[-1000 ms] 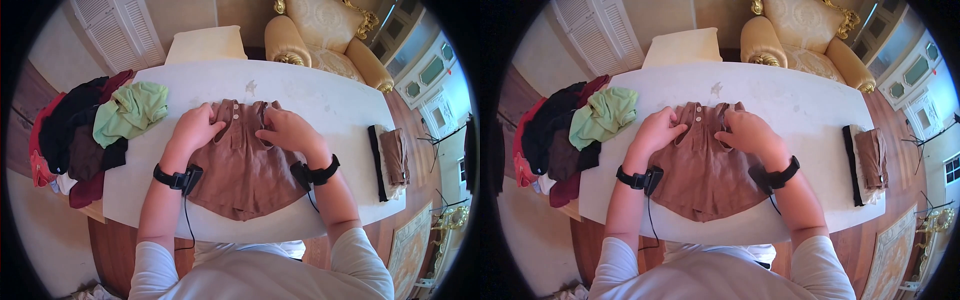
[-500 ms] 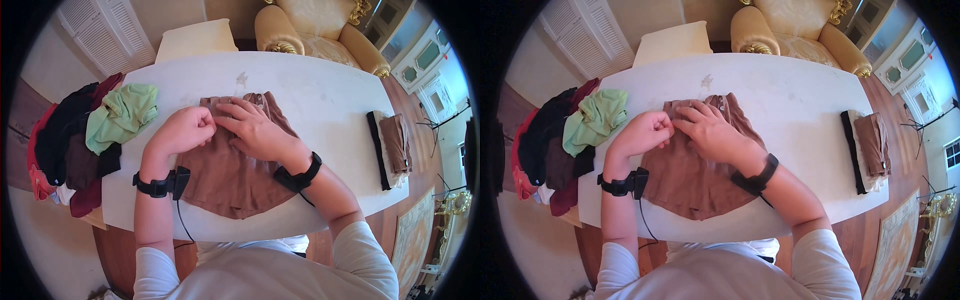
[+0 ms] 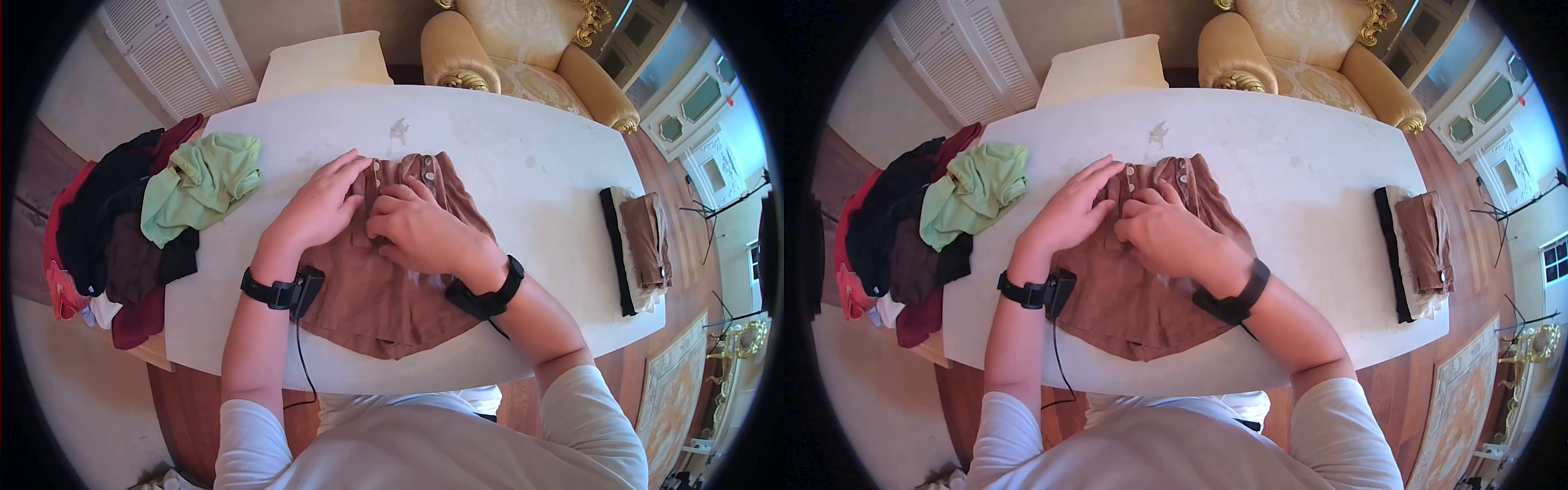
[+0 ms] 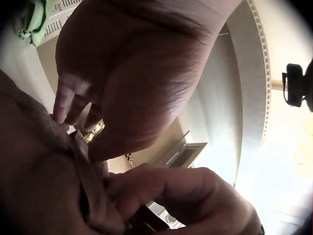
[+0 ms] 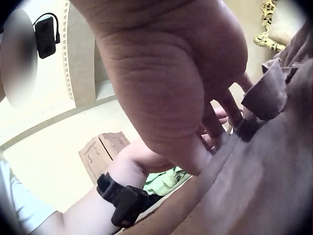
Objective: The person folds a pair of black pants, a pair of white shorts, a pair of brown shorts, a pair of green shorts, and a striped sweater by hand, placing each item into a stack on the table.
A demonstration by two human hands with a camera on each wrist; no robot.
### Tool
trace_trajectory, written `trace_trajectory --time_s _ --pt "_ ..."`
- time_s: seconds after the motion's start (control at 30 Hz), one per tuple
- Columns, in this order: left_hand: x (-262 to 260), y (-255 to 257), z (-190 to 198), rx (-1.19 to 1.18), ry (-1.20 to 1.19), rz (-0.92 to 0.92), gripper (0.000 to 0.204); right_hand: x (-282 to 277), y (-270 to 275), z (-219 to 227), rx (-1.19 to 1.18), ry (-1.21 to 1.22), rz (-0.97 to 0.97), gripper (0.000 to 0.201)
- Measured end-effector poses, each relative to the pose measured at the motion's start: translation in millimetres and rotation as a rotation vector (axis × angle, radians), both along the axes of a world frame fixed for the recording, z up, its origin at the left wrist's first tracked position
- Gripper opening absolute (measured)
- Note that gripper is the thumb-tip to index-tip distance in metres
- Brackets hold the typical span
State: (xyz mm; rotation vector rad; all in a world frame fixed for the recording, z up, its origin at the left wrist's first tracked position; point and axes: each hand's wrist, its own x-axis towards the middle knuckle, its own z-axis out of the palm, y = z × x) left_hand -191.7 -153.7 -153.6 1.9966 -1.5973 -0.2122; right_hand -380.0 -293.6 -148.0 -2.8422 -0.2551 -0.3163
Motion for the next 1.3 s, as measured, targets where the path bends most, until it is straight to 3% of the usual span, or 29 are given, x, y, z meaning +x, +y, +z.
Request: trace_trajectory --time_s 0.27,0.33,0.43,0.53,0.63,0.73,0.83,1.03,1.3 --pt "3.9 -1.9 -12.3 0.057 0.0 -0.002 0.057 4.9 3.5 -8.0 0.01 -0.079 -0.058 0.013" --pt "3.9 0.1 -10.2 0.121 -0.094 -0.034 0.056 4.4 2.9 -7.9 0.035 -0.145 -0.039 0.009" --pt "2.0 2.1 -8.3 0.164 -0.135 -0.046 0.056 -0.6 -8.6 15.5 0.202 0.002 -0.025 0.008" --pt "-0.3 4.2 -4.7 0.196 -0.097 -0.024 0.058 -6.4 -34.4 27.6 0.275 -0.08 -0.161 0.009" --pt "3.3 4.6 -4.0 0.21 -0.067 -0.016 0.059 -19.3 -67.7 28.7 0.103 0.086 -0.454 0.02" --pt "9.1 3.5 -9.3 0.218 -0.055 -0.023 0.06 -32.8 -82.0 33.2 0.076 0.271 -0.58 0.034" --pt "10.8 3.7 -12.3 0.227 -0.05 -0.028 0.063 -26.4 -87.4 27.7 0.144 0.417 -0.618 0.046" --pt "16.4 4.7 -13.2 0.24 -0.03 -0.054 0.067 -29.5 -111.8 10.0 0.112 0.333 -0.73 0.045" --pt "20.7 5.3 -18.3 0.203 -0.003 -0.041 0.067 -37.4 -102.3 32.5 0.143 0.462 -0.663 0.061"
